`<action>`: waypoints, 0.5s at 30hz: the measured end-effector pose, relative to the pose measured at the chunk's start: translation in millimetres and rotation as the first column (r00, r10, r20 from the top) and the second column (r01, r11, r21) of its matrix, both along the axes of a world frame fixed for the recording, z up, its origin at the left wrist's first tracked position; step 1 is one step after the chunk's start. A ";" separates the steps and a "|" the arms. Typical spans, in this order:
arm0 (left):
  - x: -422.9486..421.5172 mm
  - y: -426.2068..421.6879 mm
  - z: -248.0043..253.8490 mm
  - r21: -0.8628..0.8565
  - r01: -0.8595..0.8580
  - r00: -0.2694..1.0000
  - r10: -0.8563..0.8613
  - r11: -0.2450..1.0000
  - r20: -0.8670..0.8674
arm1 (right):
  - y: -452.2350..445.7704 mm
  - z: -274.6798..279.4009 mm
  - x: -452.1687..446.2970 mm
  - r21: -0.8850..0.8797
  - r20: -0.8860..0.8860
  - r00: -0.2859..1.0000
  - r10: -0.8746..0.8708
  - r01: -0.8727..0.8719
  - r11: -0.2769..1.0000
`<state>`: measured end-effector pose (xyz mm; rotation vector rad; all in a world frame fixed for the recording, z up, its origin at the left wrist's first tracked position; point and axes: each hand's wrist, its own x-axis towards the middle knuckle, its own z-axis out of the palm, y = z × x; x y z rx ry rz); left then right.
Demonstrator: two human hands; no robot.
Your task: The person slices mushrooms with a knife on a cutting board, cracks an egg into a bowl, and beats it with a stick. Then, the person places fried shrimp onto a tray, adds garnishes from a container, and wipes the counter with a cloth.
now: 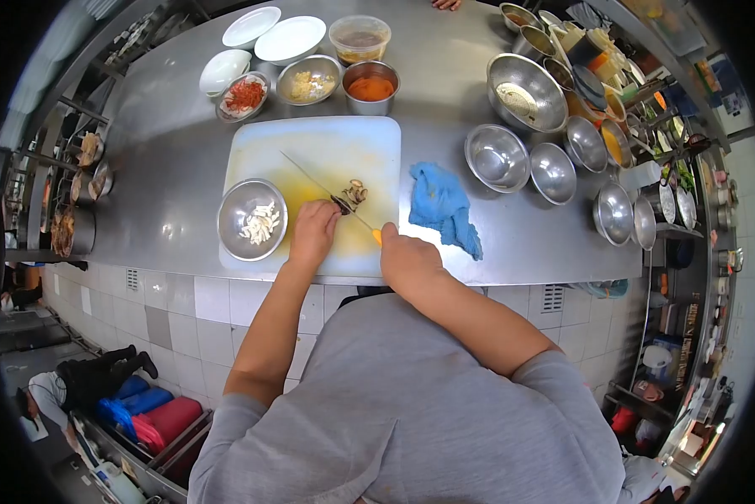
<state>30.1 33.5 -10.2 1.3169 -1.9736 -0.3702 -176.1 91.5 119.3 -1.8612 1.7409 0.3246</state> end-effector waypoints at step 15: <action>6.2 -0.1 -4.2 -0.084 0.027 0.997 -0.032 0.996 -0.066 | 3.9 -26.0 2.9 0.071 0.039 0.998 -0.056 0.053 0.996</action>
